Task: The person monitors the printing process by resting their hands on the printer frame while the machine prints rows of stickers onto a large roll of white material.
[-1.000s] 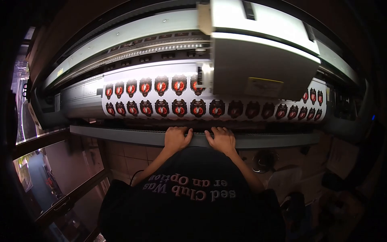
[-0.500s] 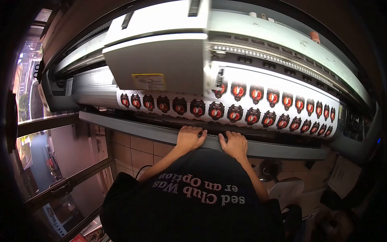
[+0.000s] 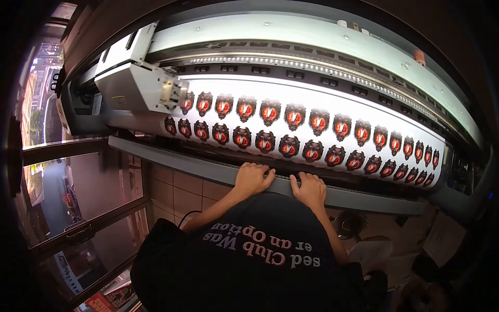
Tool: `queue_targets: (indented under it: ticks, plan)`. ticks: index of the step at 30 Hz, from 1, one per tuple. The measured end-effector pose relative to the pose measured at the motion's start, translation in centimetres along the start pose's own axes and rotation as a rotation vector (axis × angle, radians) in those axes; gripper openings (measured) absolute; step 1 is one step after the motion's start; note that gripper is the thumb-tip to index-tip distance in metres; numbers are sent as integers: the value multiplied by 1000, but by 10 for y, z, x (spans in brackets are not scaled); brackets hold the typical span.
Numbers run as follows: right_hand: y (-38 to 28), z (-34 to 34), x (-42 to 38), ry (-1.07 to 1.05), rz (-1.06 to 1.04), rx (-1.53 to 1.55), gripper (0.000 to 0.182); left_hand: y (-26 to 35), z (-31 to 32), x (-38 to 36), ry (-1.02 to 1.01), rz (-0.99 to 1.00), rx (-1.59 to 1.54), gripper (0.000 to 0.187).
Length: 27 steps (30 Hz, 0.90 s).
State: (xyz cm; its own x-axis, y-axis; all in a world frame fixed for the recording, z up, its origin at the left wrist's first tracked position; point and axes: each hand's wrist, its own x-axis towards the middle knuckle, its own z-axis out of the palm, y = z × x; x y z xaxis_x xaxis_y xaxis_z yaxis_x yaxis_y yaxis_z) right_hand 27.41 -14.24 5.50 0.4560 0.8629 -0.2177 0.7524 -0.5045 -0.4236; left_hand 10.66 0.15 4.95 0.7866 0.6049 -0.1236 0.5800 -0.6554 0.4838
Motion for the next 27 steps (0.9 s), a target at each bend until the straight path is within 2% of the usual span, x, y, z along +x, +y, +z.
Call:
queue_targets:
  ticks: [12,16,18,22,27]
  plan:
    - [0,2,0,10,31,-8,36,1,1,-1,33,19,-26,38]
    - [-2,-2,-1,21,60,-32,38,0,5,0,46,33,-35,37]
    - [2,4,-2,44,-11,13,46,0,7,-2,89,13,77,36]
    - [2,1,-2,6,20,18,46,3,2,0,22,7,44,35]
    - [1,1,-5,31,32,49,47,5,3,1,156,66,-18,35]
